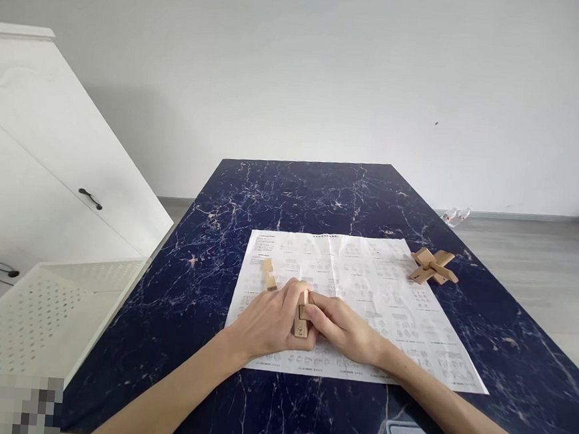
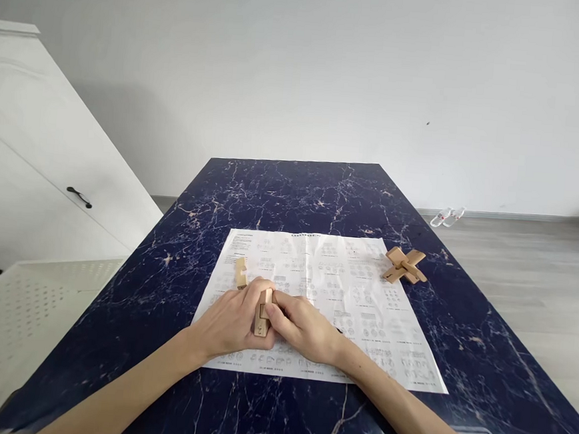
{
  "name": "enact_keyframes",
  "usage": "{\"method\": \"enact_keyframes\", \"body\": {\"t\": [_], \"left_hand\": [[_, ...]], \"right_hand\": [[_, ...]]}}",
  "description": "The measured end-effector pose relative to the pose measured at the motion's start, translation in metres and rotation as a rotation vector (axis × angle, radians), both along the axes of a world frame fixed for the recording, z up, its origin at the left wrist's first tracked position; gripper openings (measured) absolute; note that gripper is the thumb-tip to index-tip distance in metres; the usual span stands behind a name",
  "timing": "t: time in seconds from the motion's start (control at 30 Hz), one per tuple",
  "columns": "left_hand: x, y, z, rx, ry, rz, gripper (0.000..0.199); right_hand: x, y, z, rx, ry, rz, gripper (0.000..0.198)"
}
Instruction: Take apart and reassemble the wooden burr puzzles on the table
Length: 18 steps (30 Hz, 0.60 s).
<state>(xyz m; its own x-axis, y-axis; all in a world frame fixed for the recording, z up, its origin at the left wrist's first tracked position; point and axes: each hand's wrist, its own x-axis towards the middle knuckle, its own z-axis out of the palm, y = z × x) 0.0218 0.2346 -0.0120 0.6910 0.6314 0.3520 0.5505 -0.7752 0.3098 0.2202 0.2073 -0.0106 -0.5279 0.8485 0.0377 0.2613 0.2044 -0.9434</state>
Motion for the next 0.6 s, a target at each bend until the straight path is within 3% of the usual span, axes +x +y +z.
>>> {"method": "enact_keyframes", "body": {"t": [0.3,0.4,0.5,0.6], "left_hand": [[0.004,-0.002,0.008,-0.115,0.059,0.022,0.034],[0.002,-0.002,0.014,-0.170,0.060,0.020,0.045],[-0.005,-0.001,0.024,-0.370,0.033,0.000,0.069],[-0.010,0.000,0.033,-0.649,-0.025,-0.020,0.057]], "right_hand": [[0.001,0.000,0.001,0.006,0.038,0.014,0.040],[0.005,0.001,0.002,-0.004,0.066,0.016,0.041],[0.012,0.003,0.001,-0.044,0.090,0.018,0.042],[0.018,0.004,0.000,-0.089,0.164,-0.023,0.045]]}}
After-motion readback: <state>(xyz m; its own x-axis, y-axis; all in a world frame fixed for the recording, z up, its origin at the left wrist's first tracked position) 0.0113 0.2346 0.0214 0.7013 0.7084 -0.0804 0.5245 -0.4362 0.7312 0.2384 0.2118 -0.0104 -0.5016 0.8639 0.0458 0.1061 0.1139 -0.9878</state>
